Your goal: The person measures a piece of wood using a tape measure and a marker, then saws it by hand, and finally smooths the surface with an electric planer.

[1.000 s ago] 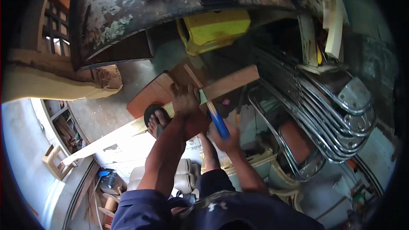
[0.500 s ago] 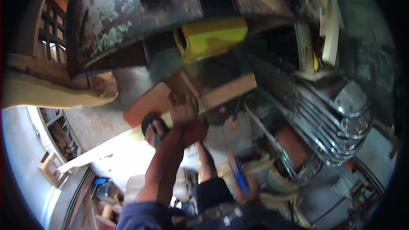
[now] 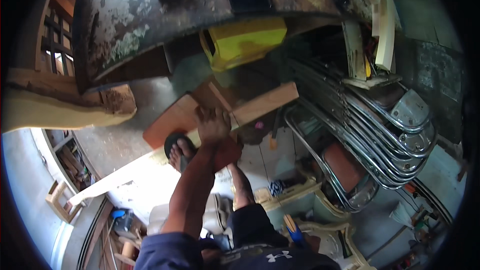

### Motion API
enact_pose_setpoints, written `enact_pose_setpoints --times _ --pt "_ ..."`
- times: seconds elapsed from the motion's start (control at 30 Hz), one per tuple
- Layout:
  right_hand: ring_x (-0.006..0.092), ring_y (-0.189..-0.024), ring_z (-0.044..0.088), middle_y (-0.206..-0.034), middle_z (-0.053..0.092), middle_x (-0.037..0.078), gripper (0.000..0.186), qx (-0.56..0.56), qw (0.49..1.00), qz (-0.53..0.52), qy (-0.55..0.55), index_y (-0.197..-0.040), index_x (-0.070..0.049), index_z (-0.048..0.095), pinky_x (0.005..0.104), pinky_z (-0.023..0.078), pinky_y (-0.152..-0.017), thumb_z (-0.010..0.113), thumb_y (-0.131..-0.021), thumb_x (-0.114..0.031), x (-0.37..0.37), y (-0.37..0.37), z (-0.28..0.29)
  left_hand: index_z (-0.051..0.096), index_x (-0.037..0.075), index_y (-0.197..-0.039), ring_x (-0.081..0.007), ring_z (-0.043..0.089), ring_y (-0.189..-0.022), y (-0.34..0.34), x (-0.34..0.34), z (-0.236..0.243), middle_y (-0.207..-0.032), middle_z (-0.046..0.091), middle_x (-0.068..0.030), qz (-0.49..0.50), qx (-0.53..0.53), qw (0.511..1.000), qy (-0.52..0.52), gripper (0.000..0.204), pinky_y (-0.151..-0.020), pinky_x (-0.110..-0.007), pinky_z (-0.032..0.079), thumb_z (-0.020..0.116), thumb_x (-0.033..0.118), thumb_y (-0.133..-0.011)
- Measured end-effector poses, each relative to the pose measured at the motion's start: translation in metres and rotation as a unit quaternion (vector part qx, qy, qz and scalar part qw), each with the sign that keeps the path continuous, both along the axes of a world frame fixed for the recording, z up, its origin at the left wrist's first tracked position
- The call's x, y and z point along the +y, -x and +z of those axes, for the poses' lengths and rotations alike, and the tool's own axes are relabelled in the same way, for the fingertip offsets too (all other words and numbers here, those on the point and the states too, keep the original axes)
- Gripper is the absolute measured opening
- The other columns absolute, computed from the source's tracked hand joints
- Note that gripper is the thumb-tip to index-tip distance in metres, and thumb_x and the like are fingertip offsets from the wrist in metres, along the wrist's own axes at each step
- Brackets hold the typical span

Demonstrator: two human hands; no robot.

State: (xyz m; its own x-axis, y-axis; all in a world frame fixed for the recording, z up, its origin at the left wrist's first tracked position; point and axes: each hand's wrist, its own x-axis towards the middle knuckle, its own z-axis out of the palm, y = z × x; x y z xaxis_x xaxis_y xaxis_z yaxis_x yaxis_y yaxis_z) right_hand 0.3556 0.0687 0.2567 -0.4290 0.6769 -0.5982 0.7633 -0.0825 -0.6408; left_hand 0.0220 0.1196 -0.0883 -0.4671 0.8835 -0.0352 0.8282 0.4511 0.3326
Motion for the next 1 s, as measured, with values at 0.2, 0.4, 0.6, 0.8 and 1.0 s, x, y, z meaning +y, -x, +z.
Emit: enact_pose_setpoints --times 0.2,0.4,0.6,0.8,1.0 --pt "0.0190 -0.054 0.060 -0.062 0.062 0.009 0.021 0.065 0.991 -0.091 -0.066 -0.085 -0.005 0.065 0.0360 0.049 -0.054 0.074 -0.085 -0.024 0.049 0.113 -0.173 0.064 0.006 -0.090 -0.0349 0.065 -0.090 -0.023 0.005 -0.014 -0.082 0.068 -0.0173 -0.024 -0.006 0.999 -0.032 0.021 -0.106 -0.057 0.033 0.062 0.027 -0.089" --pt "0.0160 -0.067 0.068 -0.084 0.069 0.009 0.035 0.088 0.994 -0.048 -0.053 -0.117 -0.006 0.068 0.0316 0.053 -0.062 0.074 -0.086 -0.021 -0.003 0.032 -0.068 0.065 0.010 -0.086 -0.0331 0.063 -0.092 -0.002 -0.015 -0.019 -0.082 0.065 -0.0112 -0.034 0.043 0.998 -0.022 0.016 -0.103 -0.059 0.035 0.062 0.025 -0.090" --pt "0.0153 -0.062 0.065 -0.078 0.071 0.008 0.035 0.085 0.989 -0.086 -0.083 -0.113 -0.006 0.072 0.0295 0.053 -0.060 0.077 -0.080 -0.018 0.027 0.081 -0.104 0.063 0.009 -0.083 -0.0305 0.064 -0.085 -0.008 0.000 -0.005 -0.080 0.065 -0.0118 -0.026 0.045 0.998 -0.029 0.017 -0.102 -0.060 0.035 0.061 0.025 -0.089" --pt "0.0261 -0.066 0.066 -0.075 0.067 0.014 0.029 0.056 0.994 -0.076 0.049 -0.108 -0.004 0.067 0.0365 0.052 -0.064 0.070 -0.083 -0.021 0.025 0.082 -0.119 0.063 0.007 -0.084 -0.0316 0.065 -0.081 0.001 -0.022 -0.002 -0.076 0.067 -0.0137 -0.033 0.041 0.999 -0.008 0.019 -0.101 -0.056 0.037 0.061 0.025 -0.088" --pt "0.0199 -0.066 0.068 -0.080 0.069 0.010 0.048 0.112 0.979 -0.111 0.127 -0.126 0.000 0.064 0.0336 0.056 -0.067 0.074 -0.082 -0.016 0.001 0.020 -0.058 0.063 0.008 -0.084 -0.0302 0.065 -0.082 -0.022 -0.008 0.005 -0.075 0.067 -0.0134 -0.022 0.054 0.998 -0.008 0.018 -0.104 -0.054 0.035 0.061 0.026 -0.087"
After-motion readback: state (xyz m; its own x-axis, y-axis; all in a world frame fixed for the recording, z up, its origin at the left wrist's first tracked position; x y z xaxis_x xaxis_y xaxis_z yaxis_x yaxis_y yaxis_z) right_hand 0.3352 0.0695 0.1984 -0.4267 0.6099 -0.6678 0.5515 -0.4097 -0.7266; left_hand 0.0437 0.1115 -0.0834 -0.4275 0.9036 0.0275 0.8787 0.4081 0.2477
